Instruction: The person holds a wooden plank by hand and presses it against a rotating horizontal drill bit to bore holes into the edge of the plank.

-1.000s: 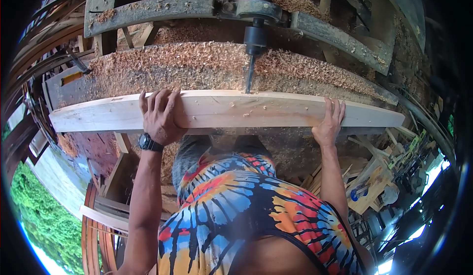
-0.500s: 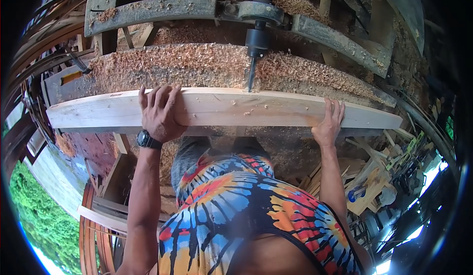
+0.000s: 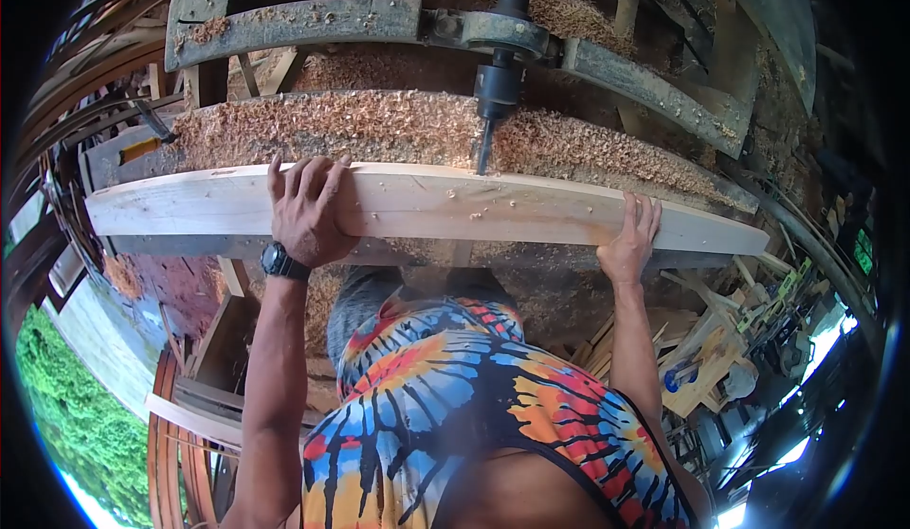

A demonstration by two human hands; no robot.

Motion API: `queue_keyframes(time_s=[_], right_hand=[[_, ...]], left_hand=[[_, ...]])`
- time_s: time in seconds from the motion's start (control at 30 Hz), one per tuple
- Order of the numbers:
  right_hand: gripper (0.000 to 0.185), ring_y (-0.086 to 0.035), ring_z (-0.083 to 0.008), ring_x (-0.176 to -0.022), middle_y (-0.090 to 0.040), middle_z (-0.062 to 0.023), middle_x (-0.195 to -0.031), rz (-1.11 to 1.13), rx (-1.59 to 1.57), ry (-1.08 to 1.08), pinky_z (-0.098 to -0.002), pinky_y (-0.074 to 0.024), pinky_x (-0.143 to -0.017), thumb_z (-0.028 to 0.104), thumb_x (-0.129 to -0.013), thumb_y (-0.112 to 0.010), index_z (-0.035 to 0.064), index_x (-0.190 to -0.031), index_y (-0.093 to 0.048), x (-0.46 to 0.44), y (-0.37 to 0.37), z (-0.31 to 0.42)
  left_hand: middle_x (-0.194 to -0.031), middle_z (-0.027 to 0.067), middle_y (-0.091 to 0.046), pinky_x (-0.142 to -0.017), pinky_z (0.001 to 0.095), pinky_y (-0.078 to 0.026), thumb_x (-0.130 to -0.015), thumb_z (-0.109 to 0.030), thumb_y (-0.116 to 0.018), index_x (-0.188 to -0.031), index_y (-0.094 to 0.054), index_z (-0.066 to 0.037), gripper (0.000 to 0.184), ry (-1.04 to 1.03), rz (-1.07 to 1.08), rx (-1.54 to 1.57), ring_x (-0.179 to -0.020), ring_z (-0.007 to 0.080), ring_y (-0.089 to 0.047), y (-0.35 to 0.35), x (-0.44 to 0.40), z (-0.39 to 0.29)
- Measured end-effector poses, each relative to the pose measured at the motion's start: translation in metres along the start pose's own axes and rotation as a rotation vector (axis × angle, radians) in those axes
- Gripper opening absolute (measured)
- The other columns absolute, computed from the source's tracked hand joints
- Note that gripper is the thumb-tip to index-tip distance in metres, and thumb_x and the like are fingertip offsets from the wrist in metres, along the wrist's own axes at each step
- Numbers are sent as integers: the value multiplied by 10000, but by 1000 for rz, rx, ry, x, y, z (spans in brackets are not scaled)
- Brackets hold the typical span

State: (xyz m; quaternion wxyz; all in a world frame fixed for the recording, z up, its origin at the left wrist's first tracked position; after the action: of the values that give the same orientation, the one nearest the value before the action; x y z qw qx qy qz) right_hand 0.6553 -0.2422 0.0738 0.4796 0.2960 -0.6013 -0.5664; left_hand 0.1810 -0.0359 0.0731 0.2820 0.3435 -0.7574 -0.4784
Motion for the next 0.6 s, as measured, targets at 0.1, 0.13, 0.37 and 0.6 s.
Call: queue_keyframes(time_s=[0.1,0.13,0.37,0.6], right_hand=[[997,-332,-538,-1530,-462,-159,-1528,8,1,-5,-651,-297,-1252,-58,-607,-735,189,-1542,-494,-3,1,0],[1004,-331,-537,-1531,-463,-159,-1526,7,-4,-6,-649,-299,-1254,-56,-602,-743,190,-1543,-493,-3,1,0],[985,-333,-551,-1515,-476,-179,-1501,16,7,-14,-612,-310,-1284,-78,-604,-730,133,-1539,-503,-11,6,6],[1035,-327,-530,-1527,-477,-165,-1506,13,11,-8,-619,-295,-1287,-58,-592,-765,164,-1563,-483,-18,3,1]], left_hand=[[-1337,95,-607,-1285,636,-185,-602,-295,-881,-1552,-561,-170,1011,-17,7,-24,-1326,315,-566,3,-5,0],[-1347,95,-612,-1284,640,-186,-579,-288,-892,-1546,-567,-171,1026,-10,15,-14,-1333,321,-564,4,-7,0],[-1362,92,-618,-1283,639,-196,-525,-270,-908,-1543,-569,-168,1078,-11,23,16,-1343,327,-560,6,-16,5],[-1370,99,-614,-1286,642,-183,-507,-289,-917,-1560,-568,-181,1115,-22,10,23,-1335,323,-576,8,-27,8]])
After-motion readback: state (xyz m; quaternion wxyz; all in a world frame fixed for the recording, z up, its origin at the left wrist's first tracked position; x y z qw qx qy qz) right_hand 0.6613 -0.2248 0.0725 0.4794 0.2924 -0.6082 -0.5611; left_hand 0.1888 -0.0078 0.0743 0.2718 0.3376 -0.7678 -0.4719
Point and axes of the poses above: each hand's wrist, its own x-axis away from the middle knuckle, its own y-axis out of the back of the hand, z = x × y, the point moved 3 cm from there along -x, towards the middle knuckle
